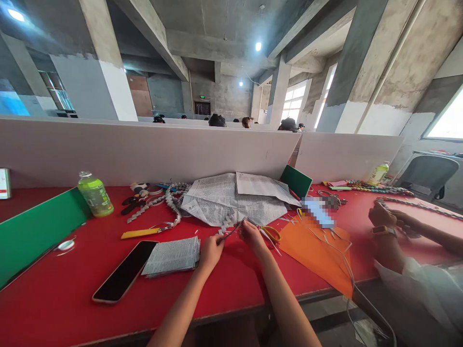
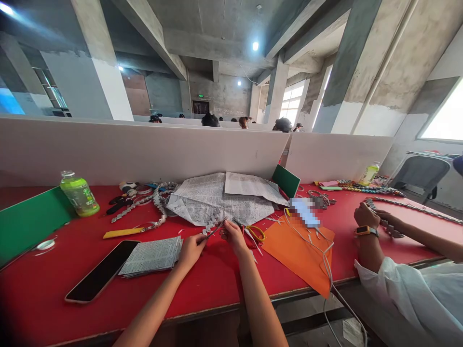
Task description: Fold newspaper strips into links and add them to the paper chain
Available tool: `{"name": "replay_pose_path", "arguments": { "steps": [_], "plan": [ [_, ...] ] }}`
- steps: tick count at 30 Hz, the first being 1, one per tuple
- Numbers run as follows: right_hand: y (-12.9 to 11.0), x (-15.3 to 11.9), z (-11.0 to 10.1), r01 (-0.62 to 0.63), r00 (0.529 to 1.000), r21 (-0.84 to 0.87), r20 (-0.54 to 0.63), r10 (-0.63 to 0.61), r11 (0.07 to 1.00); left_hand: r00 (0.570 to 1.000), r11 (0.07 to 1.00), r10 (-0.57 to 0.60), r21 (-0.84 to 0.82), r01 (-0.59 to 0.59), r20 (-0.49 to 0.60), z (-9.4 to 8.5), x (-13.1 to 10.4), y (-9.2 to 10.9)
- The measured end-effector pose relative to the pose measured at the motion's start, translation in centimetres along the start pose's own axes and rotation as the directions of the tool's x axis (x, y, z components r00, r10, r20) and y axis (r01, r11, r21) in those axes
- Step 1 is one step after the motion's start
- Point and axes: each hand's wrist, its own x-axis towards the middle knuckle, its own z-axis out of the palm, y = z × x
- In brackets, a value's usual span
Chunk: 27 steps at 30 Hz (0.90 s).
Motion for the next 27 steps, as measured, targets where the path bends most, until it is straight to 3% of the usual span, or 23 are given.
{"name": "replay_pose_path", "arguments": {
  "steps": [5,14,21,24,27],
  "plan": [
    [-0.1,-0.1,0.2,-0.005,1.0,-0.013,0.022,0.005,1.0,0.999,0.998,-0.024,-0.058,0.022,-0.043,0.1,0.2,-0.3],
    [-0.6,-0.6,0.5,0.008,0.998,-0.078,0.056,-0.003,0.997,0.995,1.0,0.003,0.017,-0.002,-0.095,-0.1,0.3,-0.3],
    [-1.2,-1.2,1.3,0.013,0.999,-0.268,0.05,0.0,0.963,0.992,0.998,0.031,0.05,-0.025,-0.123,-0.2,0.0,0.0],
    [-1.1,-1.3,1.6,0.002,1.0,-0.337,0.017,0.004,0.942,0.993,0.998,0.033,-0.04,-0.038,-0.115,-0.3,0.0,0.2],
    [-0.6,-1.0,1.6,-0.002,1.0,-0.352,0.008,0.005,0.936,0.998,0.971,-0.013,-0.238,-0.002,-0.063,-0.3,0.1,0.5]
  ]
}}
